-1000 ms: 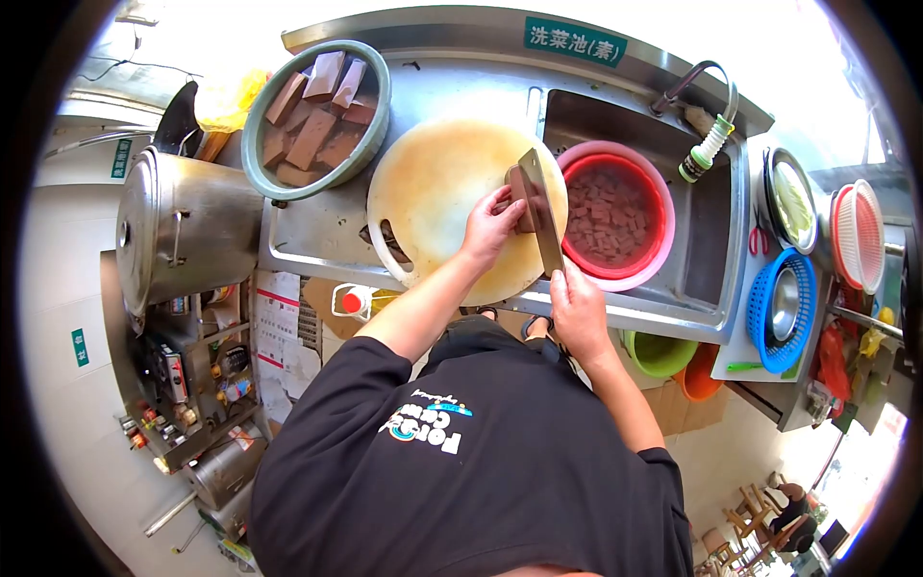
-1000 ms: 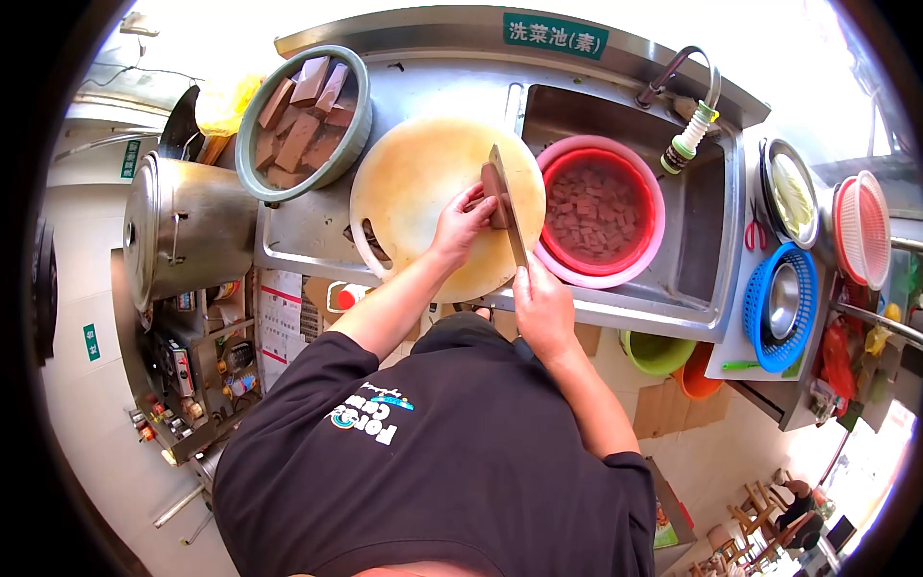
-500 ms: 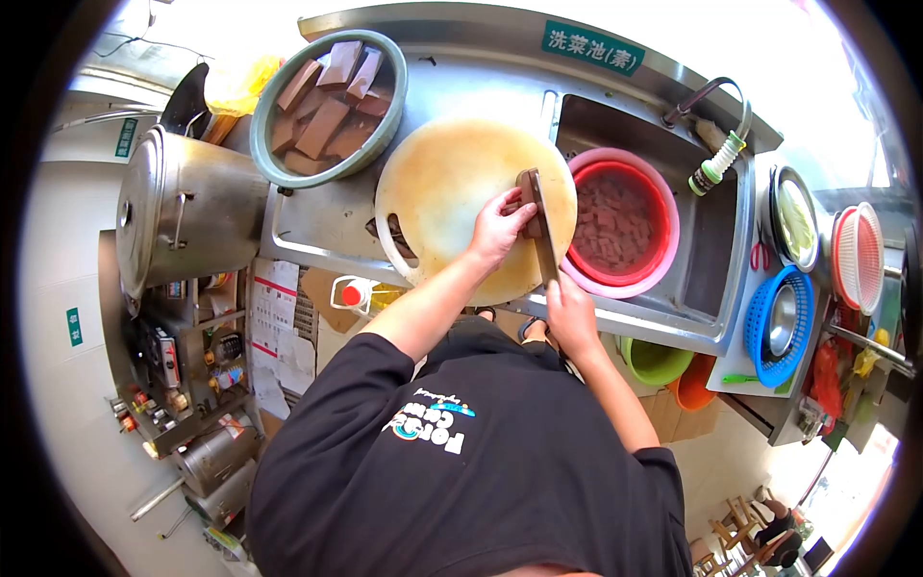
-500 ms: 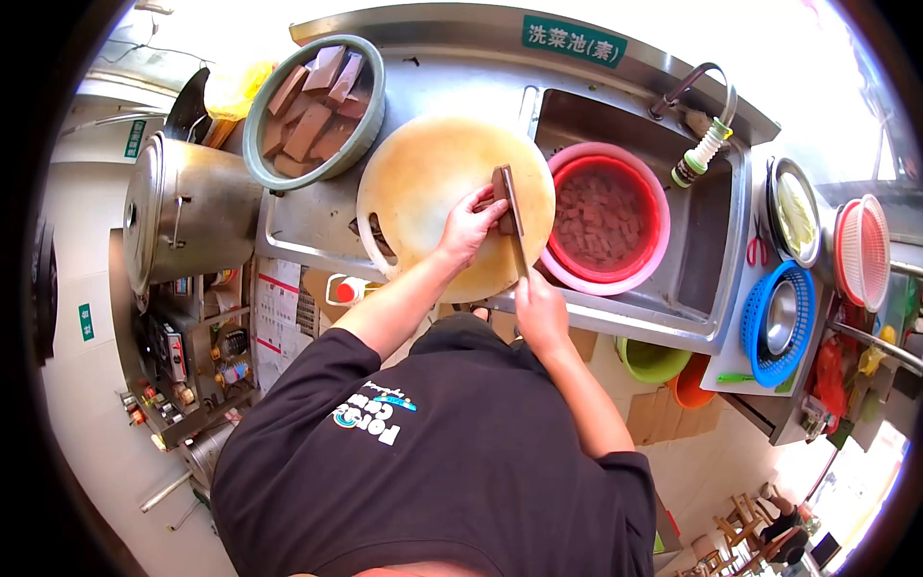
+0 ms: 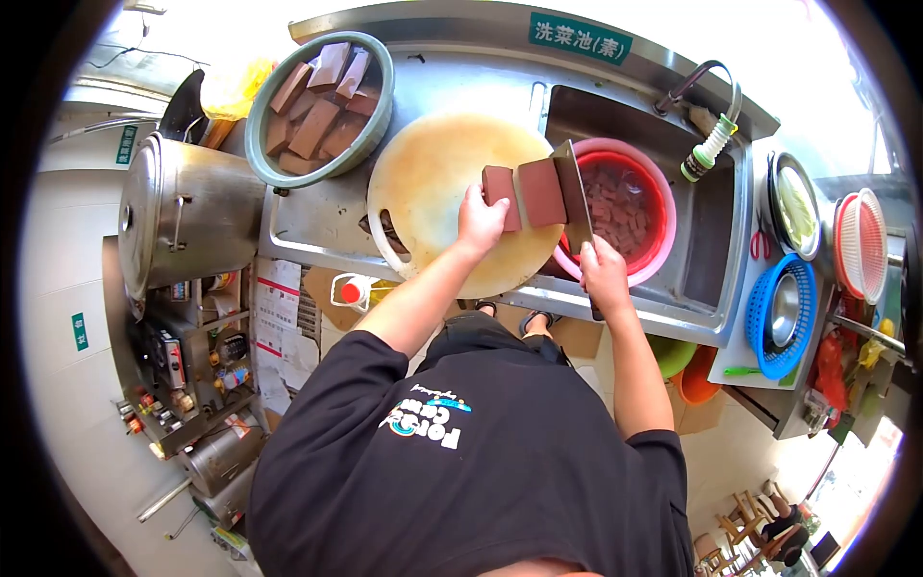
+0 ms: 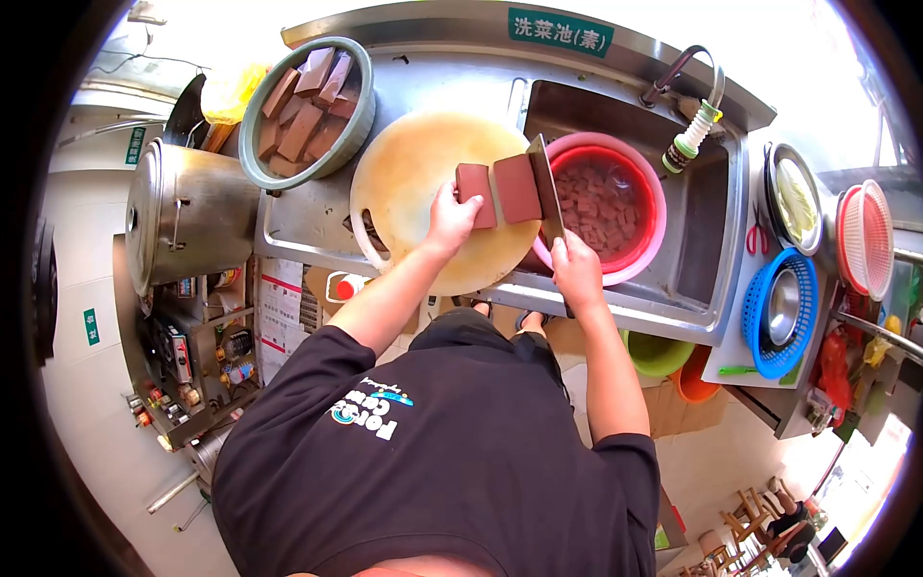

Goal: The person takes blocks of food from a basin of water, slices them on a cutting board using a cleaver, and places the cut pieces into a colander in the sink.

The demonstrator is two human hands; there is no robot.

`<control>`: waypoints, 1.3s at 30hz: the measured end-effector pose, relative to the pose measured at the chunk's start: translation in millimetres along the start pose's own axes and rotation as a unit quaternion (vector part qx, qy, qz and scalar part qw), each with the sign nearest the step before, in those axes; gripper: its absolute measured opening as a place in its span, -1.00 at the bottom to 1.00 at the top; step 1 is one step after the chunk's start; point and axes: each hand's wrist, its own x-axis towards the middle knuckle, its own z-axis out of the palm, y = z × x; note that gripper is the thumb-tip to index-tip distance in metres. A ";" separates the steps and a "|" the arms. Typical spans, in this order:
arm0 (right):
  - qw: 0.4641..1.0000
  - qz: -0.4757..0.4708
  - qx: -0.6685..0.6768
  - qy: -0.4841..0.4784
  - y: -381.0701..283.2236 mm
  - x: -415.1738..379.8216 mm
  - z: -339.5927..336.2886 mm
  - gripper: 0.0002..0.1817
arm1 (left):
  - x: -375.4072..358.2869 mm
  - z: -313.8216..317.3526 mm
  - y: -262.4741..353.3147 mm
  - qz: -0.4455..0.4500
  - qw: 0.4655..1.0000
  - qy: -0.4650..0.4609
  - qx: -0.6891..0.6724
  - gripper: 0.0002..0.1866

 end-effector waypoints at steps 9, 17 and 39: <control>1.000 -0.021 0.007 -0.008 -4.6 -0.5 25.5 -0.71 | 11.4 15.2 6.0 0.005 0.997 -0.071 -0.013 -0.47; 0.995 -0.075 -0.051 0.047 -30.0 -31.4 31.8 -0.66 | -5.6 -1.9 28.8 -0.112 0.987 -0.078 -0.082 -0.51; 0.997 -0.028 -0.001 0.071 -22.5 -35.3 -3.7 -0.65 | -1.1 51.3 53.0 0.178 0.833 -0.100 0.514 0.11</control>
